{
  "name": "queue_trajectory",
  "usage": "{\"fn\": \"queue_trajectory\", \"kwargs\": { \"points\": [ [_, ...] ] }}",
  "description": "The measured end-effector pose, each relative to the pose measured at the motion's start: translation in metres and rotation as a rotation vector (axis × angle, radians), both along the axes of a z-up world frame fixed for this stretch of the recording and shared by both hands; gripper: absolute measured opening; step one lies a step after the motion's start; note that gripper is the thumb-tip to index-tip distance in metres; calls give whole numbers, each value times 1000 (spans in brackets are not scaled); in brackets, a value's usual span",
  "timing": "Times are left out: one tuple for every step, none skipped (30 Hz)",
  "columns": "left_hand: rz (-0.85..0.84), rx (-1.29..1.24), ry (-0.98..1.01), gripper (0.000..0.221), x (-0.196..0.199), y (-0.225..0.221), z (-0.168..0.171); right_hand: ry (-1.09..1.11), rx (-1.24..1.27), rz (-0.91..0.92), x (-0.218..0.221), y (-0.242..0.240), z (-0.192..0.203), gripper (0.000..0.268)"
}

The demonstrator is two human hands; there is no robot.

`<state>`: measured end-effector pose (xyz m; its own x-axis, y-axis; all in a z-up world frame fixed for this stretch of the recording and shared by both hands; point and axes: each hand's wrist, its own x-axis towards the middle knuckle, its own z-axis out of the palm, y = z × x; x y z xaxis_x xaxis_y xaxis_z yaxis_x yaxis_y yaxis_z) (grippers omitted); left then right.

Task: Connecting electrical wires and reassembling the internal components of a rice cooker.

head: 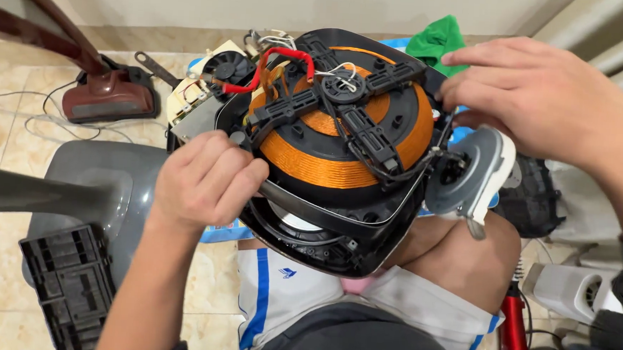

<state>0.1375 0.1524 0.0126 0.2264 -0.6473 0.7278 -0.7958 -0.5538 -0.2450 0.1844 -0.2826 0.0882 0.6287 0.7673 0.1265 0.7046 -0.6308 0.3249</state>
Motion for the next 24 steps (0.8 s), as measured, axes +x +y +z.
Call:
{"fn": "queue_trajectory", "kwargs": {
  "points": [
    [18,-9,-5,11,-2,-4,-2,-12,38,26,2,-5,-6,31],
    [36,-17,-11,8,-5,-8,-5,-24,77,52,5,-9,-13,31],
    [27,-13,-5,8,-8,-10,-10,-19,81,43,3,-10,-18,31],
    [33,-30,-11,9,-11,-12,-15,4,137,54,2,-10,-22,32],
    [42,-47,-20,12,-14,-13,-19,23,194,70,2,-9,-27,33],
    [36,-43,-17,12,-17,-15,-22,25,197,63,-5,-9,-32,33],
    [37,-54,-19,7,-19,-16,-24,44,307,45,-10,-7,-37,37],
    [38,-65,-20,7,-22,-18,-26,63,416,27,-15,-6,-42,42],
    [35,-58,-22,7,-22,-18,-25,61,424,25,-25,-6,-47,42],
    [41,-57,-12,6,-21,-18,-25,88,570,-47,-35,-7,-52,40],
    [47,-58,-3,10,-21,-18,-25,113,716,-119,-46,-8,-58,39],
    [44,-51,-6,10,-21,-17,-25,109,723,-121,-66,-3,-68,39],
    [44,-52,2,9,-22,-17,-26,39,905,-129,-86,1,-77,31],
    [45,-52,10,9,-22,-17,-28,-32,1089,-137,-106,6,-87,26],
    [42,-48,11,9,-23,-17,-28,-32,1093,-140,-122,8,-97,26],
    [62,-59,18,8,-24,-18,-28,-91,952,-111,-139,9,-107,15],
    [79,-69,25,8,-26,-19,-28,-150,810,-86,-158,11,-116,25],
    [74,-64,26,8,-27,-19,-32,-150,814,-92,-163,26,-109,25],
    [78,-93,34,8,-27,-19,-36,-235,733,-160,-169,42,-101,22],
    [82,-122,43,8,-27,-19,-38,-319,651,-227,-174,58,-92,39],
    [74,-117,38,8,-27,-19,-40,-326,656,-233,-173,56,-97,39],
    [86,-126,32,12,-27,-19,-42,-296,670,-245,-171,54,-101,34],
    [98,-137,22,21,-26,-20,-43,-271,683,-255,-169,51,-104,30],
    [91,-134,13,21,-27,-21,-43,-281,687,-259,-165,47,-111,30]
  ]
}}
